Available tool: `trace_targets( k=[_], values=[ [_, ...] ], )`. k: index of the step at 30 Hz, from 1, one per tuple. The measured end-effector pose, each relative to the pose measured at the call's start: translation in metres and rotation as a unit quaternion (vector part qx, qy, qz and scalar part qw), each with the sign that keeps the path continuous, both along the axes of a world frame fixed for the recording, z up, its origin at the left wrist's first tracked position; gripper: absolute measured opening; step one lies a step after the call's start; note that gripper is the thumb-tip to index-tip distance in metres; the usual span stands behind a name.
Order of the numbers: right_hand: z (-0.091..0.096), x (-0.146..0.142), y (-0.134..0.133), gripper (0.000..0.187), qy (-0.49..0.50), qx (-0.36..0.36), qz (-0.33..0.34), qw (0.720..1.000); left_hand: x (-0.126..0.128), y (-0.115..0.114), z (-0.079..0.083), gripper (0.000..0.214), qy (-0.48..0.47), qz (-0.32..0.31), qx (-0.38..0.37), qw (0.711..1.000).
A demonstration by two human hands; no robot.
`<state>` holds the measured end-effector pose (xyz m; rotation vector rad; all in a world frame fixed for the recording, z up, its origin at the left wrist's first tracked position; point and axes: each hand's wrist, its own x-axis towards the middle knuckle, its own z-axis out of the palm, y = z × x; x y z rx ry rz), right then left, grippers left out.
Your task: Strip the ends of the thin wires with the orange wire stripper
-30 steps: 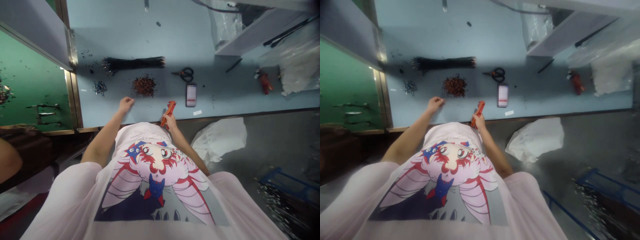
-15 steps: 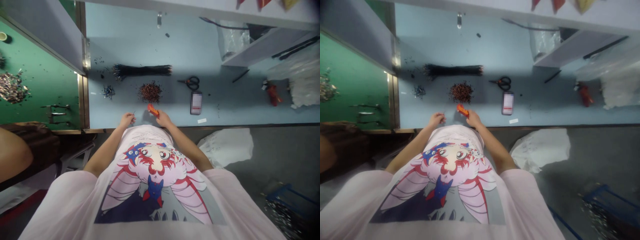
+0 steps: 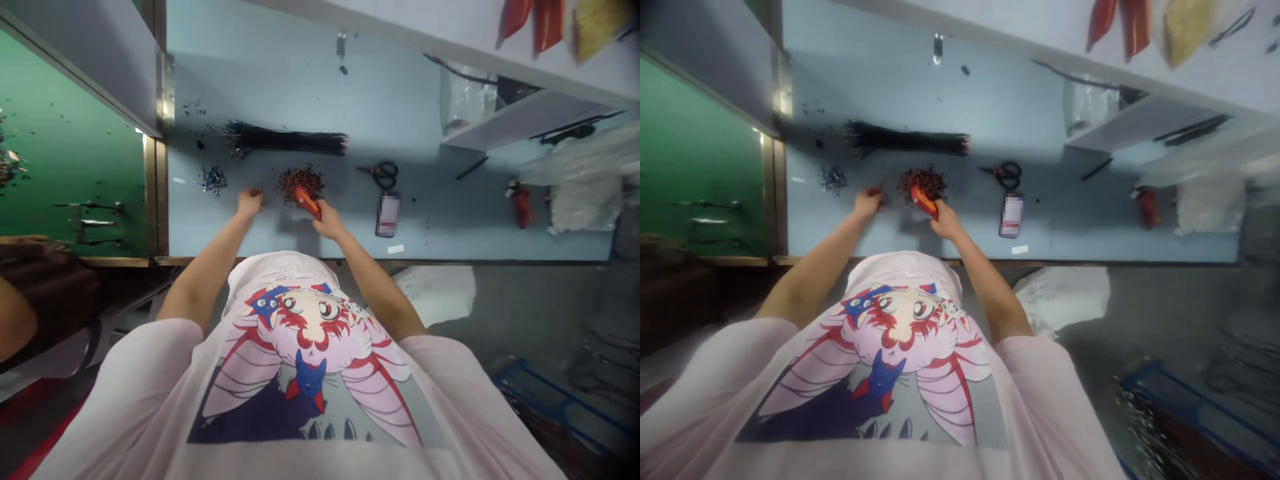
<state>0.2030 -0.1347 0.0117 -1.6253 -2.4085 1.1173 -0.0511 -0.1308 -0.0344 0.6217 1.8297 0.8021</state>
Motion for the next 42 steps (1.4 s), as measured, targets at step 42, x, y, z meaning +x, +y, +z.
trace_targets(
  k=[42],
  values=[
    [0.129, -0.019, -0.104, 0.022, 0.443, 0.022, -0.222, 0.869, 0.061, -0.135, 0.169, 0.018, -0.022, -0.285, 0.218, 0.933]
  ],
)
